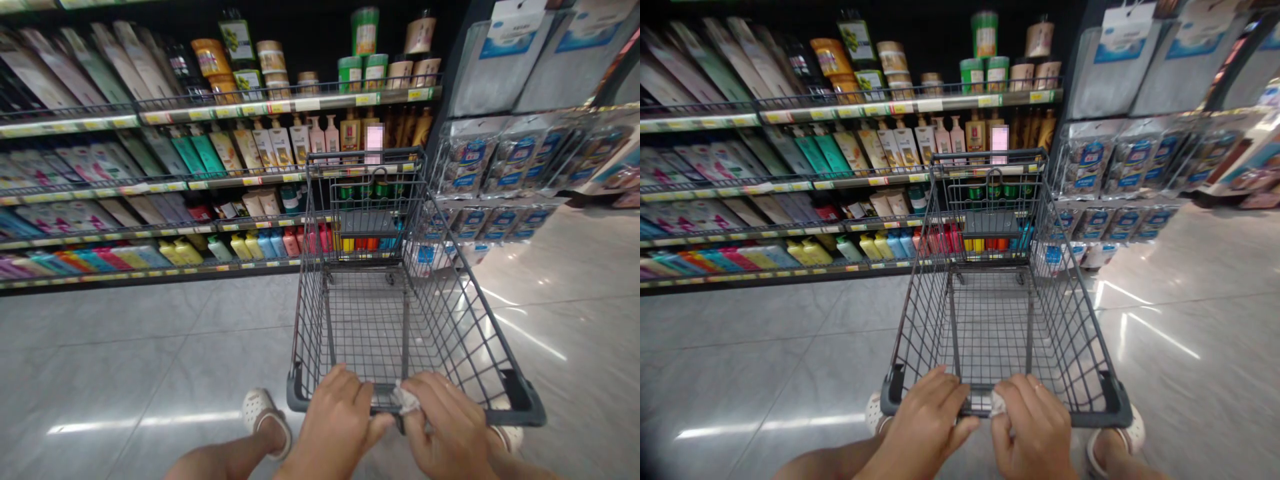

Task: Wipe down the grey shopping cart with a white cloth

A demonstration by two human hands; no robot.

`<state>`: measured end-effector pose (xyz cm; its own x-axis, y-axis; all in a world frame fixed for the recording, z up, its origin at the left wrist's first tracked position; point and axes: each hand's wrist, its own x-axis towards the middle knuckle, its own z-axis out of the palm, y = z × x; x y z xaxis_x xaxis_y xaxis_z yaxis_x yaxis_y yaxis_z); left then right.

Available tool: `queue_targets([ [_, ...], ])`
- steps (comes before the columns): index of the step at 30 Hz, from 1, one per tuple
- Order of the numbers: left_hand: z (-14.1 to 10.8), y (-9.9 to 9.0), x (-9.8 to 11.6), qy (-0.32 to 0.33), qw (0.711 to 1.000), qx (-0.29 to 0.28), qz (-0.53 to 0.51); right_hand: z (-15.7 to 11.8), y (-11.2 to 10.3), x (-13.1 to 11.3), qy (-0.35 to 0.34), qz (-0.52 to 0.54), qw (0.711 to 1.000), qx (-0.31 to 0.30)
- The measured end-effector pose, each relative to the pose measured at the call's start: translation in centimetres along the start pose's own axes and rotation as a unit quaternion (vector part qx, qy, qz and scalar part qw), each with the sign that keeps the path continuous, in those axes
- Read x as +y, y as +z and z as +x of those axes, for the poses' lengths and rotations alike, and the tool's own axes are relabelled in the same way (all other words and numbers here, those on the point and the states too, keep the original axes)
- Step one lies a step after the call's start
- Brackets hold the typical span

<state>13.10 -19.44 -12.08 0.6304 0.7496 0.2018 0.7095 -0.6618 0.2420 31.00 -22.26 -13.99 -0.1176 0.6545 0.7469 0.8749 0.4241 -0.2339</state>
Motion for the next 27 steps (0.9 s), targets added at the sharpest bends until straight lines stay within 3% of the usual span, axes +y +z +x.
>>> queue_targets([
  [2, -2.1, -0.6, -1.6, 0.028, 0.989, 0.141, 0.024, 0.2, 0.1, -0.2, 0.039, -0.003, 0.999, -0.022],
  [4, -3.7, -1.4, -3.2, 0.025, 0.979, 0.2, 0.043, 0.4, 0.2, -0.5, 0.072, 0.009, 0.997, -0.039],
  [8, -4.4, -1.8, -5.2, 0.001, 0.982, 0.162, -0.1, 1.1, 0.7, -2.3, 0.133, 0.071, 0.983, -0.106],
  [12, -3.7, -0.9, -4.9, -0.02, 0.967, 0.132, -0.219, 2.2, 2.0, -6.1, 0.16, 0.144, 0.965, -0.15],
  [16, -4.1, -0.1, -4.5, -0.039, 0.944, 0.167, -0.281, 3.5, 3.4, -9.8, 0.154, 0.248, 0.947, -0.136],
  [19, -4.9, 0.5, -4.6, -0.054, 0.927, 0.205, -0.31, 3.9, 3.4, -11.2, 0.155, 0.297, 0.933, -0.131],
  [23, -5.2, 1.4, -4.7, -0.064, 0.913, 0.247, -0.318, 3.1, 3.1, -11.4, 0.124, 0.252, 0.95, -0.139],
  [27, -5.0, 1.9, -4.5, -0.155, 0.887, 0.277, -0.334, 1.4, 2.9, -10.1, 0.073, 0.136, 0.981, -0.119],
])
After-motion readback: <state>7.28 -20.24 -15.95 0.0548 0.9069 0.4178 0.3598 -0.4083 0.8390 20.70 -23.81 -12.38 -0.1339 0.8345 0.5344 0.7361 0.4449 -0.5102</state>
